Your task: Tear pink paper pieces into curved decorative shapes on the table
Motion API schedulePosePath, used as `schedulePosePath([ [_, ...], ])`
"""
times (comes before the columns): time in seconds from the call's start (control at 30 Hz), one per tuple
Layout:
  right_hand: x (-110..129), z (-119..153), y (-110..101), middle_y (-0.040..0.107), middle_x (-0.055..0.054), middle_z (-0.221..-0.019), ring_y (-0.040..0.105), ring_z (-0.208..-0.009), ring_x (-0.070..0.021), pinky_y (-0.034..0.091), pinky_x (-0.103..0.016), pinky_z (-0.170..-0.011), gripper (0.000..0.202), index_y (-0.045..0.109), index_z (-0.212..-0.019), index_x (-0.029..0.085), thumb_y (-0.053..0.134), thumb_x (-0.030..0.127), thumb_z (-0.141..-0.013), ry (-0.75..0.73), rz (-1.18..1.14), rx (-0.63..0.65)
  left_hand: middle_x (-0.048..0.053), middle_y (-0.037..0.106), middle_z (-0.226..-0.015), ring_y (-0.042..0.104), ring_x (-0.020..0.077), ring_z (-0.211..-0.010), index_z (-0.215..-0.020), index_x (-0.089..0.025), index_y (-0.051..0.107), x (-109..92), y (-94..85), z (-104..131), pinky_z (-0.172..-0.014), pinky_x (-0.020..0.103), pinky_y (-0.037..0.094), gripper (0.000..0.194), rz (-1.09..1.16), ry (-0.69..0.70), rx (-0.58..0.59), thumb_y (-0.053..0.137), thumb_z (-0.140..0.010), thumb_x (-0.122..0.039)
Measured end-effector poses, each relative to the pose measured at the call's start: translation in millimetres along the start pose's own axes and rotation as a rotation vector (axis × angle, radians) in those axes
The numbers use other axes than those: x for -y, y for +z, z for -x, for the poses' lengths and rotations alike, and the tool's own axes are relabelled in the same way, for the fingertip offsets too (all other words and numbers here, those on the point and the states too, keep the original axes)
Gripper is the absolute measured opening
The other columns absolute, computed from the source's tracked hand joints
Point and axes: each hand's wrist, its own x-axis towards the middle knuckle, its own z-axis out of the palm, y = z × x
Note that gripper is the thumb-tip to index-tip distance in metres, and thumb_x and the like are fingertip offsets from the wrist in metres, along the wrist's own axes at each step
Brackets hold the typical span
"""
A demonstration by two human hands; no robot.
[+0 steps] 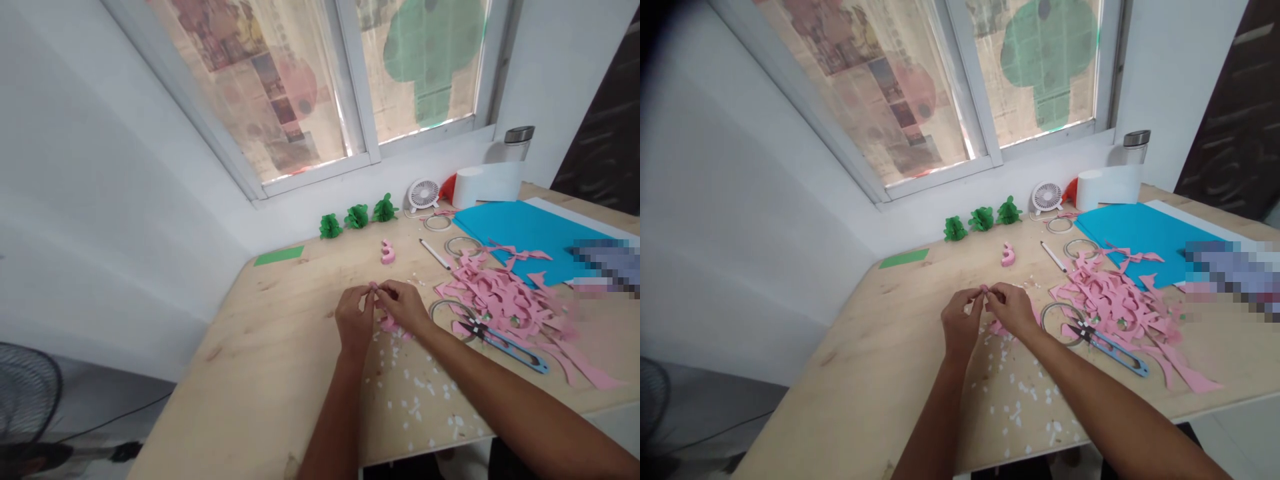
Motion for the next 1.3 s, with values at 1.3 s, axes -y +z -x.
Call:
schedulePosePath([
  [1.3, 9.1, 5.6, 2.2, 0.059, 0.000, -0.062, 0.050, -0.058, -0.0115, 0.034, -0.022, -0.056, 0.018, 0.061, -0.067, 0.018, 0.050, 0.025, -0.079, -0.213, 0.299, 0.020, 0.001, 0.065, -0.071, 0.060, 0.0105, -0.064, -0.079, -0.015, 0.057, -0.5, -8.0, -7.4, -0.067, 0.024, 0.046, 0.029, 0.918, -0.733, 0.102, 0.074, -0.056, -0.016],
])
